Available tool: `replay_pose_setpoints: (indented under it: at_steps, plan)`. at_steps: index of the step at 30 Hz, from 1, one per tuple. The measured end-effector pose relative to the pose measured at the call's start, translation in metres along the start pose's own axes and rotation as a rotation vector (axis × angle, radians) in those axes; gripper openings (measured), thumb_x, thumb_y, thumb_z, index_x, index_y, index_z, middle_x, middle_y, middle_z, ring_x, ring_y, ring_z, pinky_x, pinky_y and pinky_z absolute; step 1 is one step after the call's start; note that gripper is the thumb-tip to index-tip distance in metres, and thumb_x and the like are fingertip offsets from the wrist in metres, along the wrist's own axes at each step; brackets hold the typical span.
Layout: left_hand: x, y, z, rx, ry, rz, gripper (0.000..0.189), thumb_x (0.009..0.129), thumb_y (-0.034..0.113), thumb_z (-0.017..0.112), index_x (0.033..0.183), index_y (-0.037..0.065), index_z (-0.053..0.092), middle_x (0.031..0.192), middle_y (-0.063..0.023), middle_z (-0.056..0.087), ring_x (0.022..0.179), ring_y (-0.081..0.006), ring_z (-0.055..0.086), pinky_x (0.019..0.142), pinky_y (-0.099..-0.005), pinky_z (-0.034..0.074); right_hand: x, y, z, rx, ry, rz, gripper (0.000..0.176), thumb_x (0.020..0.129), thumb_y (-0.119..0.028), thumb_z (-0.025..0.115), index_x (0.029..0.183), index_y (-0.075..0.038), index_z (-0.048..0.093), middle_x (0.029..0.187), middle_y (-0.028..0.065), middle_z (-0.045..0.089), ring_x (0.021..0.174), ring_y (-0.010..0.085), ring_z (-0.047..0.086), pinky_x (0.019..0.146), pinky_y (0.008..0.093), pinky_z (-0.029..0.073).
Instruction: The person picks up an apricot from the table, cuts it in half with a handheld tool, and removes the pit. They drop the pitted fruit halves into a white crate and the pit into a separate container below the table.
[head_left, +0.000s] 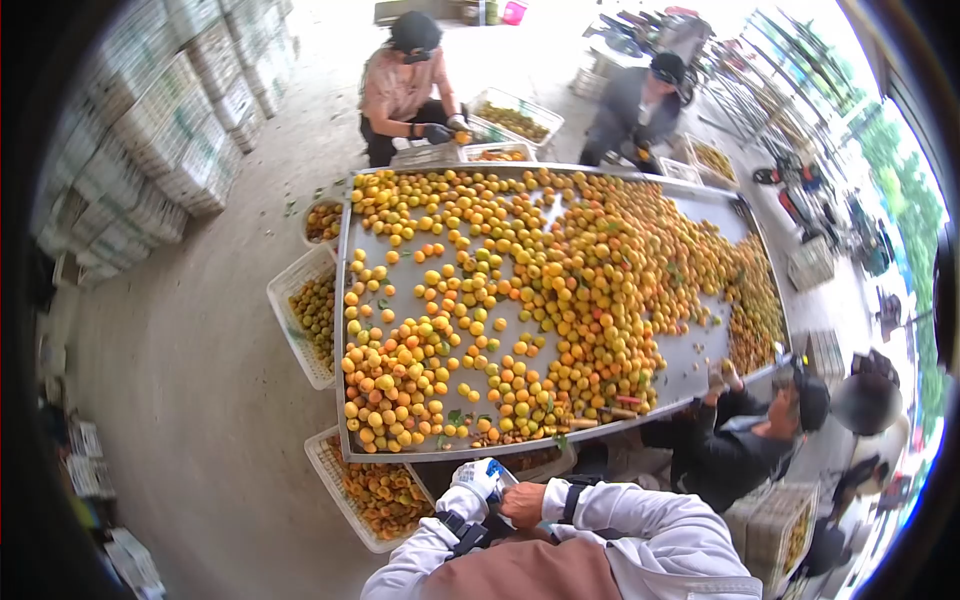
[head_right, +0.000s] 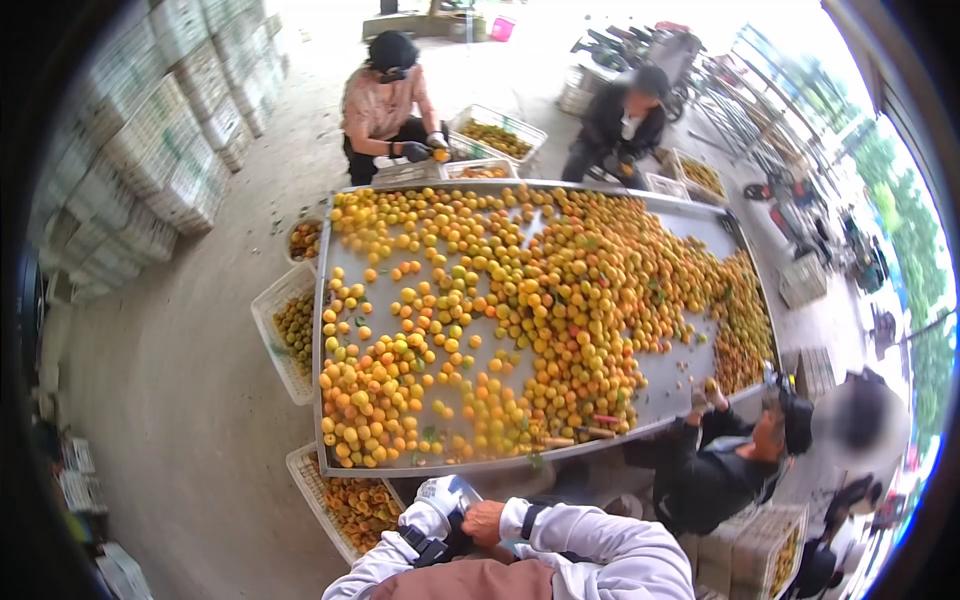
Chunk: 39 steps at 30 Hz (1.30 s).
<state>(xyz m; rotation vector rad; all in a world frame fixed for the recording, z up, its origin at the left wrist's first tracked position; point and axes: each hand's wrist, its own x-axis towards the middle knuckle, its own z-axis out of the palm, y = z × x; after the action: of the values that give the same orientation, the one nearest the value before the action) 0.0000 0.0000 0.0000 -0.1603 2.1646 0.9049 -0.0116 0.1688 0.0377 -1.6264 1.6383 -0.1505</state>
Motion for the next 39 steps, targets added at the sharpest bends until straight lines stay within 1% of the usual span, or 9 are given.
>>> replay_pose_setpoints:
  at_steps: [2,3,9,13,17,28,35,37,39]
  plan:
    - [-0.013,0.043,0.007,0.027,-0.035,-0.084,0.031,0.091,0.035,0.057,0.111,0.016,0.072,0.109,-0.0174,0.073,0.101,-0.0363,0.071,0.086,-0.0488,0.055,-0.033,0.02,0.009,0.242,0.125,0.071,0.02,0.078,-0.021,0.062,0.082,-0.003,0.069,0.076,0.0228,0.068,0.073,0.0451,0.066,0.065,0.0523,0.055]
    - [-0.007,-0.023,-0.038,0.113,0.142,-0.155,0.03,0.093,0.035,0.056,0.11,0.015,0.071,0.105,-0.0164,0.073,0.095,-0.0359,0.071,0.081,-0.0492,0.056,0.051,0.051,-0.01,0.212,0.221,-0.052,0.02,0.078,-0.021,0.062,0.082,-0.003,0.069,0.076,0.0228,0.068,0.073,0.0451,0.066,0.065,0.0523,0.055]
    - [0.037,0.047,0.069,0.02,0.537,0.07,0.021,0.095,0.026,0.054,0.101,0.014,0.069,0.088,-0.0134,0.074,0.073,-0.0345,0.07,0.063,-0.05,0.053,-0.042,0.108,0.047,0.304,0.609,0.135,0.016,0.077,-0.012,0.065,0.089,-0.004,0.069,0.082,0.0194,0.066,0.079,0.0389,0.065,0.071,0.0474,0.055]
    - [0.052,0.103,0.09,0.15,0.499,0.214,0.016,0.089,0.023,0.06,0.094,0.01,0.068,0.08,-0.0104,0.07,0.072,-0.0303,0.068,0.065,-0.0449,0.052,-0.085,0.135,0.111,0.273,0.532,0.376,0.018,0.079,-0.013,0.065,0.092,-0.002,0.07,0.089,0.0185,0.066,0.09,0.0369,0.066,0.073,0.0449,0.056]
    - [0.085,0.134,0.106,0.34,0.466,0.238,0.016,0.088,0.022,0.06,0.098,0.011,0.067,0.086,-0.0091,0.069,0.076,-0.0285,0.068,0.07,-0.0422,0.052,-0.134,0.163,0.133,0.258,0.739,0.309,0.02,0.078,-0.006,0.061,0.096,0.0,0.069,0.098,0.0187,0.067,0.091,0.0372,0.064,0.079,0.0434,0.056]
    - [0.09,0.144,0.104,0.572,0.437,0.385,0.021,0.085,0.02,0.061,0.101,0.008,0.066,0.083,-0.0082,0.066,0.074,-0.0255,0.066,0.069,-0.0384,0.05,-0.127,0.173,0.129,0.933,0.979,0.705,0.026,0.088,-0.007,0.05,0.101,0.006,0.068,0.092,0.0268,0.069,0.089,0.0415,0.067,0.08,0.0415,0.052]
    - [0.092,0.142,0.102,0.216,0.477,0.397,0.014,0.087,0.018,0.064,0.096,0.007,0.062,0.079,-0.0106,0.065,0.07,-0.0308,0.066,0.063,-0.0416,0.052,-0.116,0.176,0.119,0.84,1.185,0.669,0.018,0.088,-0.006,0.052,0.093,0.007,0.064,0.089,0.0297,0.063,0.086,0.0496,0.061,0.079,0.048,0.05]
    - [0.083,0.154,0.08,0.022,0.454,0.589,0.013,0.084,0.014,0.066,0.09,0.003,0.061,0.075,-0.0121,0.062,0.069,-0.0319,0.065,0.06,-0.0421,0.05,-0.135,0.173,0.115,1.528,1.069,0.492,0.019,0.091,-0.005,0.057,0.102,0.007,0.067,0.097,0.0149,0.071,0.082,0.0229,0.068,0.077,0.034,0.053]
    - [0.089,0.156,0.09,-0.005,0.5,0.755,0.016,0.082,0.016,0.069,0.09,0.003,0.064,0.075,-0.0109,0.062,0.068,-0.0296,0.064,0.06,-0.0415,0.05,-0.139,0.155,0.068,2.164,1.315,0.346,0.024,0.092,-0.006,0.06,0.11,0.007,0.068,0.104,0.0099,0.072,0.086,0.0147,0.067,0.078,0.0281,0.053]
